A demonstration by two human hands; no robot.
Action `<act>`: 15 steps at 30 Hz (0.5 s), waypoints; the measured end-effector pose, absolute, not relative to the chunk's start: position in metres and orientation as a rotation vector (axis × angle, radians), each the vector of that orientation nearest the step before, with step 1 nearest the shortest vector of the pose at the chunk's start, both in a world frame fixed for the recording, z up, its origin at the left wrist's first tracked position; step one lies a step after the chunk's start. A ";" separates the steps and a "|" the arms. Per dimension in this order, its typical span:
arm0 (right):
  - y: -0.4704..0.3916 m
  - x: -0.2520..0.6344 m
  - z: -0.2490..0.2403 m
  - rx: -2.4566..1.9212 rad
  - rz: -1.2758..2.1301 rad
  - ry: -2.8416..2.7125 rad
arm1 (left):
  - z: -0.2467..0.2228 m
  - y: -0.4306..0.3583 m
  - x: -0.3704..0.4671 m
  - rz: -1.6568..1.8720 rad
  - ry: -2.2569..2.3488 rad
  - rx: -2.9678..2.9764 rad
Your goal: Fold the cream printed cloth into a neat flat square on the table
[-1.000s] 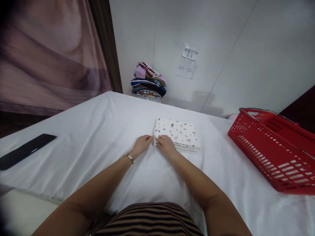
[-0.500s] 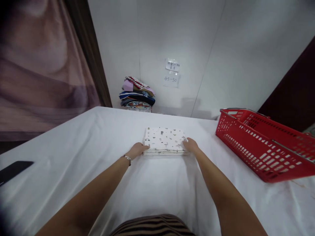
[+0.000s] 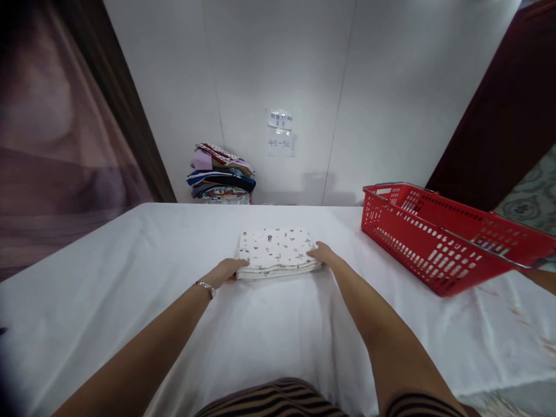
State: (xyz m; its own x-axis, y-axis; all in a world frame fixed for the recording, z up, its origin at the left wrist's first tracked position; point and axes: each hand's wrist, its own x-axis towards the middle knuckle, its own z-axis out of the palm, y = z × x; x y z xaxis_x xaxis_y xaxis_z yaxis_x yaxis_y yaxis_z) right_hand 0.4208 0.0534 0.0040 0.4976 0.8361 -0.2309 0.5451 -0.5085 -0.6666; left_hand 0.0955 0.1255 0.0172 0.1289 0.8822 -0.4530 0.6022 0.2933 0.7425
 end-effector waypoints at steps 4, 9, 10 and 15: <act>0.044 0.420 0.004 -2.149 0.933 -1.028 | 0.023 0.126 0.093 0.378 1.561 1.377; 0.029 0.415 0.001 -1.960 1.144 -0.889 | 0.034 0.128 0.082 0.415 1.512 1.324; 0.024 0.410 0.000 -1.921 1.166 -0.889 | 0.036 0.130 0.078 0.415 1.507 1.312; -0.009 0.367 -0.004 -1.774 1.207 -0.955 | 0.034 0.146 0.058 0.460 1.584 1.250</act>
State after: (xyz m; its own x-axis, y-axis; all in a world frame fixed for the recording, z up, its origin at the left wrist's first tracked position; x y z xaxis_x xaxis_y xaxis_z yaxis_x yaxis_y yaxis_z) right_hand 0.3666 -0.0093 -0.0036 0.2696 0.8887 -0.3709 0.1568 -0.4205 -0.8936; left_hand 0.0582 0.1456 0.0340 0.0607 0.8786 -0.4737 0.4884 0.3877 0.7818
